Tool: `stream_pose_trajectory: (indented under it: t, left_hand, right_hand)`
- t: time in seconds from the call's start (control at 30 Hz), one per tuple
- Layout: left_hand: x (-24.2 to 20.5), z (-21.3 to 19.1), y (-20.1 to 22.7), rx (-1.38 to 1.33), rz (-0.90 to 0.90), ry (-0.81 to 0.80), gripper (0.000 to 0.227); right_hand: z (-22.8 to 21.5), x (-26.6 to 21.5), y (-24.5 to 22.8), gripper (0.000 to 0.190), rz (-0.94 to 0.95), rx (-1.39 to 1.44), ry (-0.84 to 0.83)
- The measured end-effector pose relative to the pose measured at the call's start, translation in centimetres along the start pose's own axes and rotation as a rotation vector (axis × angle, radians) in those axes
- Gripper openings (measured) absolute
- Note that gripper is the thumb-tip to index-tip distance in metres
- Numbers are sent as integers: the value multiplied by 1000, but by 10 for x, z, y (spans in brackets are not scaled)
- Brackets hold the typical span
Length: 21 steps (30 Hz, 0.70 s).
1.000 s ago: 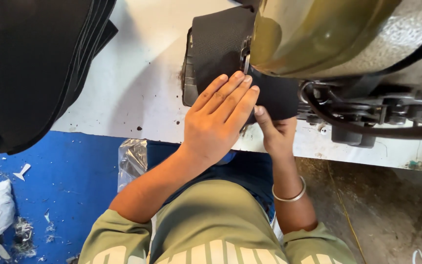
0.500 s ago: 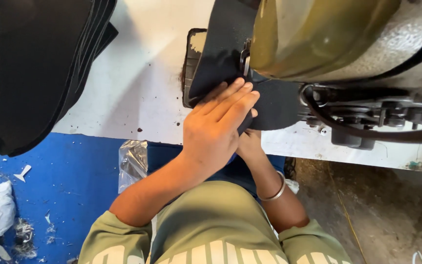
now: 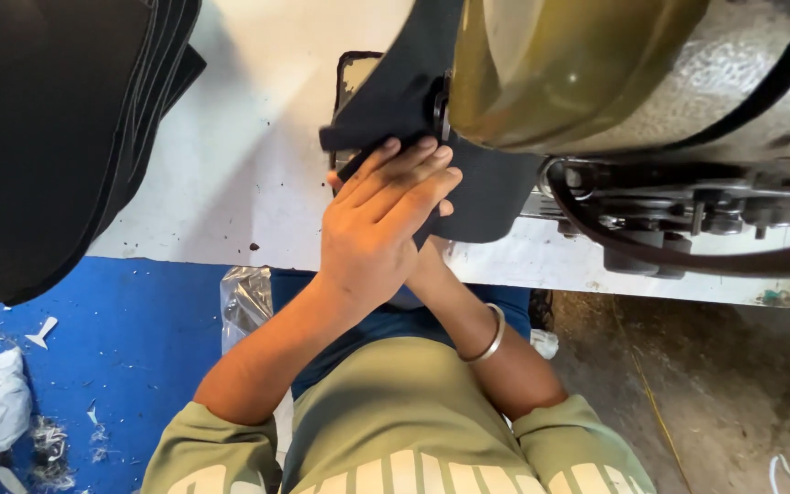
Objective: The person uses a sewing machine to stitch a black strap onto a black car mat. They repeatedly guide the mat and strap through the machine, aligning the edges, and then remove the finished piece to place it on a stack before picking up the next mat.
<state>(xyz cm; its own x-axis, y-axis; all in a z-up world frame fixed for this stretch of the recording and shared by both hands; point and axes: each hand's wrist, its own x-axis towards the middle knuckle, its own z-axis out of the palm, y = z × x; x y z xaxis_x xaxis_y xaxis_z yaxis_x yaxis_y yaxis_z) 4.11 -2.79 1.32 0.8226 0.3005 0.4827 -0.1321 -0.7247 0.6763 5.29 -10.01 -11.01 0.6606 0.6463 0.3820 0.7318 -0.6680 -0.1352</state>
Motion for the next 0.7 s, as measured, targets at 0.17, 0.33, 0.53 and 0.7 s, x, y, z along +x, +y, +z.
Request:
stream_pose_trajectory:
  t: [0.17, 0.33, 0.53, 0.7]
  left_hand:
    - [-11, 18, -11, 82, 17, -3, 31]
    - [-14, 26, -12, 270, -23, 31, 36]
    - [-4, -15, -17, 34, 115, -67, 29]
    - [-9, -9, -1, 75, 177, -49, 30]
  right_hand:
    - [33, -7, -15, 54, 17, -351, 62]
    - [-2, -3, 21, 48, -46, 347, -112]
    - [-116, -6, 76, 15, -40, 820, -784]
    - [-101, -18, 139, 7, 483, 1162, 118]
